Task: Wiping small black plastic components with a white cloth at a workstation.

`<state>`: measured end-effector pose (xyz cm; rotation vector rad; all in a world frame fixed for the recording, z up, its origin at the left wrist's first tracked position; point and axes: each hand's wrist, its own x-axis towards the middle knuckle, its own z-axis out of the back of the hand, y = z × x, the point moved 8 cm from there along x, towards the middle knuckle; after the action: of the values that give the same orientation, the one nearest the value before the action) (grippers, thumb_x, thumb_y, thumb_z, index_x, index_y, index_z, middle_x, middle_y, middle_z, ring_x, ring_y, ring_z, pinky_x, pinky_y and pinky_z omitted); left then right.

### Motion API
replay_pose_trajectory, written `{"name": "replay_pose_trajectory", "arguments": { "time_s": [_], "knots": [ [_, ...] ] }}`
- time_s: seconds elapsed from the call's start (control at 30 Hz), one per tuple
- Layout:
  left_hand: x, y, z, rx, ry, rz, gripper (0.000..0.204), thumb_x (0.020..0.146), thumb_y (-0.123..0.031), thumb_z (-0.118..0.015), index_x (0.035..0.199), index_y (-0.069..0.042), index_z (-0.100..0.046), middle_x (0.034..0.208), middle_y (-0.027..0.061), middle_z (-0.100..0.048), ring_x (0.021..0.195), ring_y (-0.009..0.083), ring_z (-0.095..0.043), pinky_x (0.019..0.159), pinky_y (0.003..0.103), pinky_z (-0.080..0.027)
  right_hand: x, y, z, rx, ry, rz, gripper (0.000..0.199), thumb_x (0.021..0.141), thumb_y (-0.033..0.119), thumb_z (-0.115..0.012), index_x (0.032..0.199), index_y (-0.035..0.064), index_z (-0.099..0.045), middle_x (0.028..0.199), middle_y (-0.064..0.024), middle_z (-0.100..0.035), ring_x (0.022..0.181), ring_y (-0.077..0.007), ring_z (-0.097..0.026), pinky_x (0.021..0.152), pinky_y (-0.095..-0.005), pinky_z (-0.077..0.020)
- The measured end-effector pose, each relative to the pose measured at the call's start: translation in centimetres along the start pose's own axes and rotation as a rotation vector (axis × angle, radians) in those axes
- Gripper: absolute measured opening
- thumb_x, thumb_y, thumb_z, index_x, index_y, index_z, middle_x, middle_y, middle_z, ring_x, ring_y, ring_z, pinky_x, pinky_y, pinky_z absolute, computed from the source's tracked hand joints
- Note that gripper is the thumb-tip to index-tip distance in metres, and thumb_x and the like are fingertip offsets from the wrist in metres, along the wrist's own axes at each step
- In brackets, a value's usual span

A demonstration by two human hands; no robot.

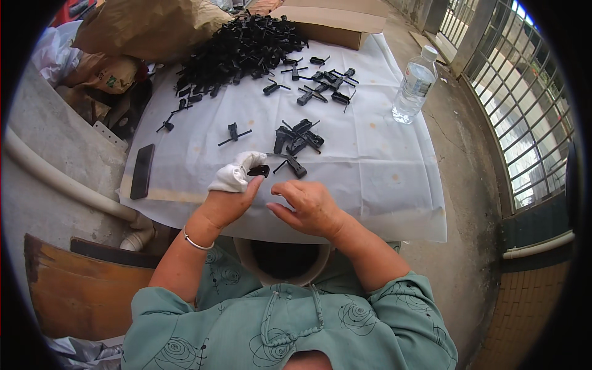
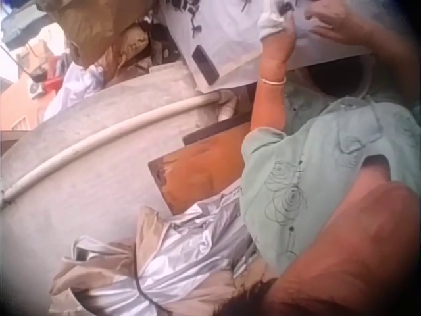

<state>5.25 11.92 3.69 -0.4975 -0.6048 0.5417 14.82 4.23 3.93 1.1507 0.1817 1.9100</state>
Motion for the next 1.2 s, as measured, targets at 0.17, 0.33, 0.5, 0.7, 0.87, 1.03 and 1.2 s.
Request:
{"name": "replay_pose_trajectory", "arguments": {
  "time_s": [0.17, 0.33, 0.5, 0.7, 0.87, 1.03, 1.2],
  "knots": [
    [-2.3, 3.4, -3.9, -1.448, -0.169, 0.719, 0.014, 0.087, -0.006, -0.056, 0.101, -0.009, -0.057, 0.089, 0.0026, -0.06, 0.07, 0.0067, -0.056, 0.057, 0.021, -0.046, 0.2, 2.0, -0.2, -0.046, -0.029, 0.13, 0.023, 0.073, 0.01, -0.068, 0.092, 0.0067, -0.056, 0.061, -0.0045, -0.047, 0.05, -0.022, -0.05, 0.045, -0.0336, -0.0394],
    [-3.8, 3.0, -4.8, -1.654, -0.311, 0.908, 0.012, 0.089, -0.01, -0.053, 0.1, -0.009, -0.057, 0.095, 0.0071, -0.063, 0.067, 0.0104, -0.059, 0.057, 0.024, -0.049, 0.3, 2.5, 0.3, -0.134, 0.027, 0.204, 0.025, 0.071, 0.011, -0.068, 0.093, 0.0084, -0.056, 0.061, -0.0029, -0.044, 0.05, -0.0205, -0.049, 0.044, -0.0329, -0.0394],
    [-4.5, 1.6, -4.2, -1.872, 0.008, 0.784, 0.019, 0.089, -0.011, -0.053, 0.108, -0.013, -0.056, 0.099, 0.0083, -0.062, 0.051, 0.0083, -0.047, 0.045, 0.02, -0.04, -0.6, 1.0, -1.5, -0.402, 0.159, 0.156, 0.021, 0.071, 0.015, -0.068, 0.089, 0.0095, -0.058, 0.061, -0.0023, -0.044, 0.051, -0.0206, -0.051, 0.045, -0.0323, -0.0423],
    [-3.8, -1.2, -2.0, -1.11, 0.249, 0.544, 0.031, 0.087, -0.005, -0.058, 0.117, -0.007, -0.05, 0.091, 0.0035, -0.06, 0.058, 0.0041, -0.048, 0.045, 0.018, -0.037, -0.5, 2.0, 0.0, 0.232, 0.08, 0.183, 0.021, 0.071, 0.007, -0.066, 0.09, 0.0085, -0.058, 0.067, -0.0042, -0.053, 0.055, -0.0223, -0.055, 0.047, -0.0336, -0.0423],
    [-4.9, -0.2, -3.6, -1.28, 0.171, 0.579, 0.034, 0.086, -0.006, -0.059, 0.118, -0.004, -0.047, 0.097, 0.0028, -0.058, 0.084, 0.0084, -0.055, 0.065, 0.019, -0.047, -0.4, 2.4, 0.0, 0.345, 0.038, 0.115, 0.023, 0.07, 0.005, -0.069, 0.09, 0.0057, -0.058, 0.065, -0.0062, -0.053, 0.053, -0.0242, -0.053, 0.047, -0.0328, -0.0415],
    [-3.8, -0.9, -3.9, -1.352, 0.078, 0.497, 0.029, 0.089, -0.006, -0.054, 0.118, -0.005, -0.047, 0.102, 0.0038, -0.056, 0.088, 0.0091, -0.055, 0.073, 0.021, -0.049, -0.5, 2.7, 0.6, 0.264, -0.094, 0.091, 0.023, 0.07, 0.006, -0.069, 0.09, 0.0049, -0.058, 0.061, -0.0065, -0.05, 0.051, -0.0241, -0.051, 0.047, -0.0323, -0.0402],
    [-3.7, -0.7, -4.5, -1.221, 0.052, 0.501, 0.028, 0.09, -0.005, -0.052, 0.118, -0.004, -0.047, 0.103, 0.004, -0.056, 0.09, 0.0097, -0.055, 0.075, 0.023, -0.049, -0.2, 3.2, 1.4, 0.151, -0.181, 0.144, 0.023, 0.068, 0.001, -0.069, 0.088, 0.0027, -0.059, 0.058, -0.0055, -0.049, 0.046, -0.0197, -0.048, 0.041, -0.03, -0.036]
  ]
}}
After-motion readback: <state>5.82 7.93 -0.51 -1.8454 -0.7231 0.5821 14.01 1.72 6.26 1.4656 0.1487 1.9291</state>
